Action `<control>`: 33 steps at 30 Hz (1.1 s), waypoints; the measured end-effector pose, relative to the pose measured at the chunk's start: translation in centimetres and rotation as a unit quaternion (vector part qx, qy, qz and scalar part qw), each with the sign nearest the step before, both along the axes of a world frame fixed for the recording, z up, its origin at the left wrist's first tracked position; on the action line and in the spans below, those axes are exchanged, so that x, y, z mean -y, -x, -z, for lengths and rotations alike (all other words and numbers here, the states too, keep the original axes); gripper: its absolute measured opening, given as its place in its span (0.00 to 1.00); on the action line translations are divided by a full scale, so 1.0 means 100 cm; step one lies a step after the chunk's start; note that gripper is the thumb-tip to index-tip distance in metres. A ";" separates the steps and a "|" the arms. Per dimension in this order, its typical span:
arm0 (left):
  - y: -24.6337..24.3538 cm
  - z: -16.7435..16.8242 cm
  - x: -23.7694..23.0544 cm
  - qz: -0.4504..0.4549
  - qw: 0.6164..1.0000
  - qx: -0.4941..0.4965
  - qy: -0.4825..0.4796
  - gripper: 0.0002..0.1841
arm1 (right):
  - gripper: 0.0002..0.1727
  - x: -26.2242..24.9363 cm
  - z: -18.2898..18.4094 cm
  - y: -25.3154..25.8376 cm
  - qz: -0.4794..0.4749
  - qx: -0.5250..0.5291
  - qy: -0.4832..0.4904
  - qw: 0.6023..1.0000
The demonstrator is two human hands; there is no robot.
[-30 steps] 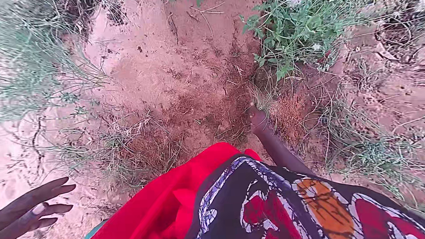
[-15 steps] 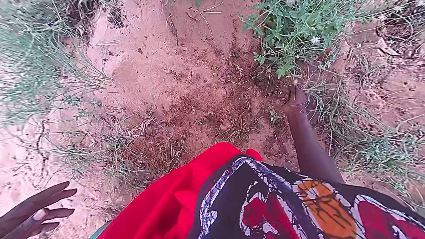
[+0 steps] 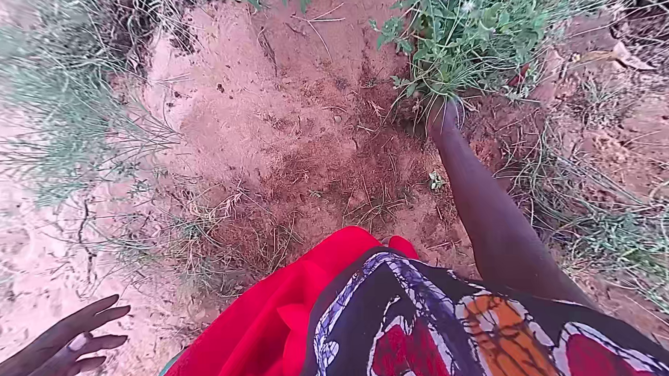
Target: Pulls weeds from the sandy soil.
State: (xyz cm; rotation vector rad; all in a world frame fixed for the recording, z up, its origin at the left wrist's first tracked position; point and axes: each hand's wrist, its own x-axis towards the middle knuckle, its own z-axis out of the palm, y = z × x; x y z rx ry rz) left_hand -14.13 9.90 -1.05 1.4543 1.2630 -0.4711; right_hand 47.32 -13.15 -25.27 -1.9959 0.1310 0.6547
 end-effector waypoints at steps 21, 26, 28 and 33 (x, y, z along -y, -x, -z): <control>0.002 -0.003 0.000 -0.012 1.000 -0.007 0.006 0.35 | 0.16 0.035 0.035 0.041 0.203 -0.011 -0.148 0.968; -0.001 0.005 -0.005 0.010 1.000 -0.008 0.019 0.34 | 0.19 0.115 0.043 0.067 0.315 0.009 -0.161 0.935; -0.008 0.008 -0.008 0.020 1.000 -0.008 0.015 0.34 | 0.21 0.134 0.041 0.060 0.337 0.029 -0.163 0.927; -0.014 0.008 -0.010 0.020 1.000 -0.007 0.008 0.34 | 0.12 0.110 0.059 0.039 0.202 0.025 -0.191 0.960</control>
